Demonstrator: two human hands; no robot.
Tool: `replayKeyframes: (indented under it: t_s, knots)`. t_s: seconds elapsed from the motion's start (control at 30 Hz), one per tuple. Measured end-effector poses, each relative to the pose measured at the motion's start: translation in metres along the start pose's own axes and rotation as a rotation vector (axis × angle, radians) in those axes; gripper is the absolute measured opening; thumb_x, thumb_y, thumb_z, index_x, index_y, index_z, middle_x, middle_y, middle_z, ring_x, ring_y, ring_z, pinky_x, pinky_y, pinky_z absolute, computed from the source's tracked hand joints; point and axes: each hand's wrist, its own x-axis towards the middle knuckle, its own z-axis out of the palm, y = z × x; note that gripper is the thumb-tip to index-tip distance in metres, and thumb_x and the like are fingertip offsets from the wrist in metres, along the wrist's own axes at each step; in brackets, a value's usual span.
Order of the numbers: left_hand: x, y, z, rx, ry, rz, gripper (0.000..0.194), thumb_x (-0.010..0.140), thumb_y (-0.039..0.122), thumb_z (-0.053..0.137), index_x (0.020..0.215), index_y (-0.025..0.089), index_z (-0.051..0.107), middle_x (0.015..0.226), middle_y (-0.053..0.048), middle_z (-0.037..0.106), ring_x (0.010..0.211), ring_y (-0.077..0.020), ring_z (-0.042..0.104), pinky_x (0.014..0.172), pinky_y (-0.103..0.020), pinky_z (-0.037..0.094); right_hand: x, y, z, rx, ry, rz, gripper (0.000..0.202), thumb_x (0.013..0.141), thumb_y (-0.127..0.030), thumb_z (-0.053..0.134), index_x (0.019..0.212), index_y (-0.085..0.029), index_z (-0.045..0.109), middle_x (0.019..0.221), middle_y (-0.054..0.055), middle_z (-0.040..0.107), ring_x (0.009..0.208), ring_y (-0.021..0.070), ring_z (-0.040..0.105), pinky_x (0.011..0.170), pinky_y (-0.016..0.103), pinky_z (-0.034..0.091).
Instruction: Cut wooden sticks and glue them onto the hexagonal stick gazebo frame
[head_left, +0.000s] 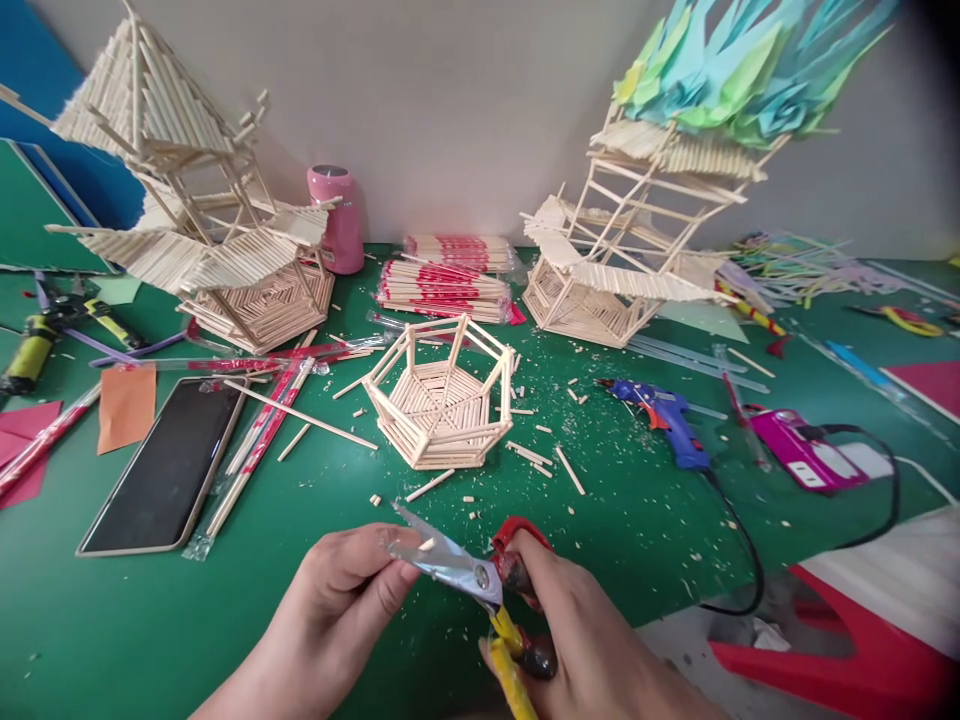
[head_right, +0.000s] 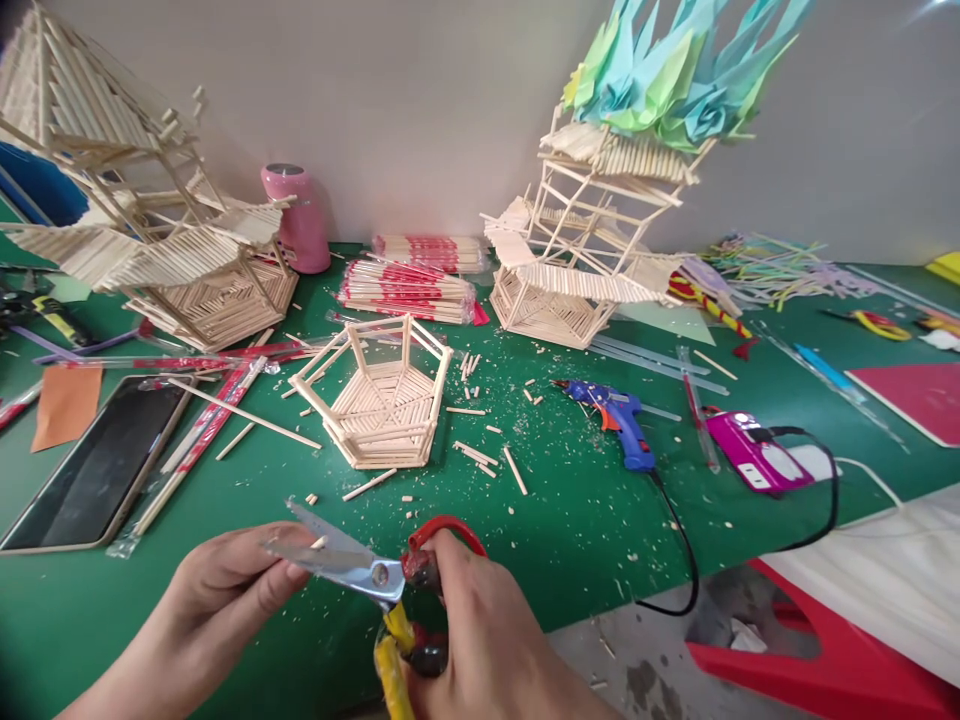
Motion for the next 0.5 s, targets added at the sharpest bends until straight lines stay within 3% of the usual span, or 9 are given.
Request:
replayKeyframes:
  t_s: [0.13, 0.27, 0.37, 0.5]
  knots:
    - [-0.001, -0.007, -0.006, -0.243, -0.087, -0.245, 0.024, 0.083, 0.034, 0.055, 0.071, 0.019, 0.071, 0.057, -0.002, 0.061, 0.049, -0.0109, 0.046, 0.045, -0.021, 0.037, 0.001, -0.001, -0.005, -0.04, 0.045, -0.002, 0.033, 0.061, -0.031, 0.062, 0.082, -0.021, 0.039, 0.077, 0.008, 0.06, 0.068, 0.024, 0.058, 0.058, 0.034, 0.045]
    - [-0.003, -0.016, -0.01, -0.496, -0.184, -0.461, 0.035, 0.077, 0.049, 0.059, 0.069, 0.016, 0.07, 0.053, 0.0, 0.048, 0.046, -0.0081, 0.029, 0.041, -0.021, 0.023, 0.001, -0.002, -0.007, -0.039, 0.01, -0.017, 0.029, 0.061, -0.029, 0.06, 0.079, -0.022, 0.038, 0.07, 0.004, 0.058, 0.061, 0.0202, 0.056, 0.051, 0.029, 0.042]
    - [-0.002, -0.016, -0.006, -0.476, -0.156, -0.457, 0.036, 0.077, 0.049, 0.058, 0.07, 0.016, 0.07, 0.055, 0.0, 0.047, 0.047, -0.0079, 0.027, 0.041, -0.021, 0.021, 0.002, -0.001, -0.003, -0.024, -0.049, -0.017, 0.023, 0.063, -0.024, 0.056, 0.079, -0.022, 0.038, 0.066, 0.002, 0.057, 0.058, 0.0182, 0.056, 0.049, 0.027, 0.041]
    - [-0.001, -0.012, 0.003, -0.195, 0.019, -0.302, 0.029, 0.082, 0.04, 0.054, 0.076, 0.018, 0.071, 0.059, -0.001, 0.056, 0.052, -0.0105, 0.039, 0.048, -0.021, 0.033, 0.004, -0.001, 0.0, -0.033, -0.021, 0.049, 0.023, 0.067, -0.028, 0.056, 0.082, -0.021, 0.04, 0.07, 0.003, 0.059, 0.063, 0.0201, 0.058, 0.054, 0.029, 0.043]
